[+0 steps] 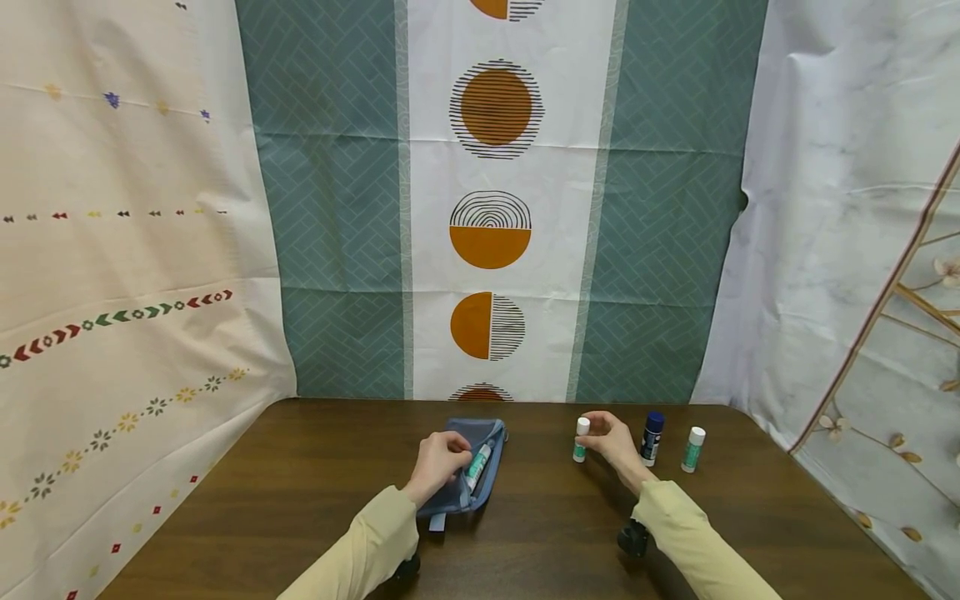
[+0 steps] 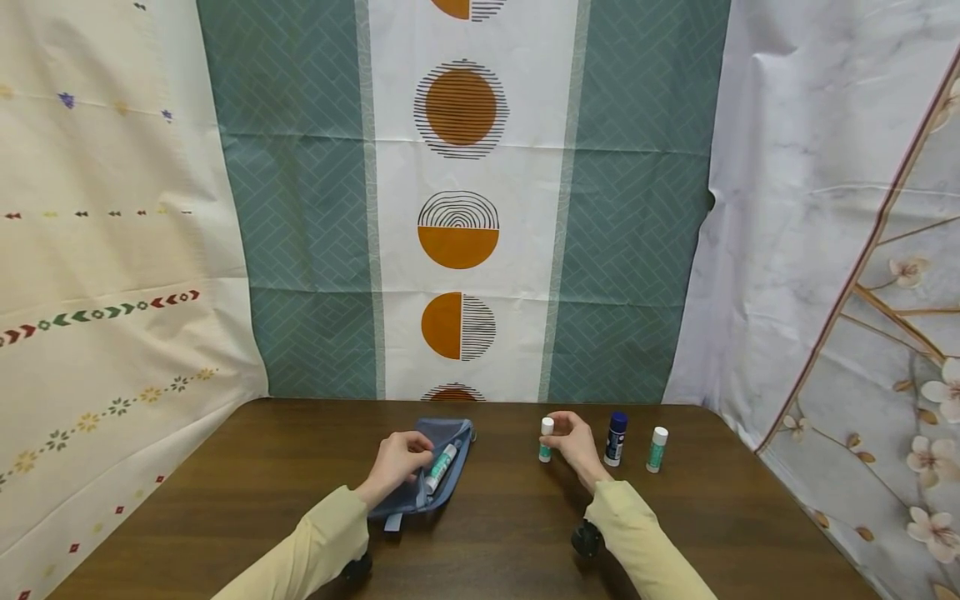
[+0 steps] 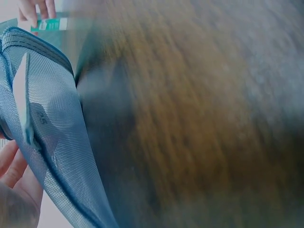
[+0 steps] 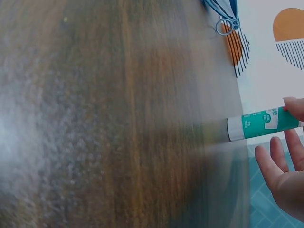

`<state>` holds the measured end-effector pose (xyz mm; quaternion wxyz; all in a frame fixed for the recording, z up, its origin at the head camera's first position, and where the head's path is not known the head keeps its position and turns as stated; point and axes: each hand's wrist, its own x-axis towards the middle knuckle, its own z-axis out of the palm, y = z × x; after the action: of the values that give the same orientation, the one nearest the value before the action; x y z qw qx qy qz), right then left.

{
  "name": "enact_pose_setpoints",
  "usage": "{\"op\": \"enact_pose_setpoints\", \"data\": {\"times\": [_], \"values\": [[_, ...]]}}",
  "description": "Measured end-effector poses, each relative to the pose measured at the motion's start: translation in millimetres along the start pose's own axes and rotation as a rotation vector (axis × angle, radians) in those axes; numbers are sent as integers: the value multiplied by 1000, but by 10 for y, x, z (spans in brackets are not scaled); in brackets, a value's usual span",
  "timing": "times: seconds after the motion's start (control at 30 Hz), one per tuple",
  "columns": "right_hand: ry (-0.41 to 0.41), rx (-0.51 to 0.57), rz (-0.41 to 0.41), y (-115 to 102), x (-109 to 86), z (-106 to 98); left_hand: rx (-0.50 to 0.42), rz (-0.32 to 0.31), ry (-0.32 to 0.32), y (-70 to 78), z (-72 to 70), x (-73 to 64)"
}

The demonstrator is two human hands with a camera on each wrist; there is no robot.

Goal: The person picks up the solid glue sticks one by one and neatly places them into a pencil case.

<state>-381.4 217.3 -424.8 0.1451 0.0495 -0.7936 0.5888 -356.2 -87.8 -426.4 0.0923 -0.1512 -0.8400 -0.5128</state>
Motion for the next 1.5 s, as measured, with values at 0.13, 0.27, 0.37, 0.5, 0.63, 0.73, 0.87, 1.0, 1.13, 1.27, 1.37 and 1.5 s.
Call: {"op": "enact_pose_setpoints", "data": {"times": [0.13,0.27,0.37,0.5,0.63,0.73,0.87,1.0,1.13,1.27,1.37,1.5], "values": [[9,-4,4,10,-2,17,0,3,-1,1,-3,-1],[10,-9,21,10,-5,28,-5,0,-7,-2,-5,4],[10,-9,28,13,-1,32,-1,3,-7,-7,-1,14],[13,-2,35,19,4,34,10,5,3,-11,11,31],[7,14,43,22,6,37,19,6,7,-7,22,43],[3,43,48,26,12,42,27,10,7,-5,24,49],[4,68,54,31,18,43,31,11,5,0,22,52],[12,77,67,30,21,41,25,13,1,3,19,46],[18,88,75,19,22,45,23,15,2,3,17,40],[16,102,81,1,18,54,22,11,3,0,13,34],[9,108,85,-7,15,59,22,5,1,-5,12,26],[-6,116,92,-16,3,67,23,-2,3,-14,14,19]]}}
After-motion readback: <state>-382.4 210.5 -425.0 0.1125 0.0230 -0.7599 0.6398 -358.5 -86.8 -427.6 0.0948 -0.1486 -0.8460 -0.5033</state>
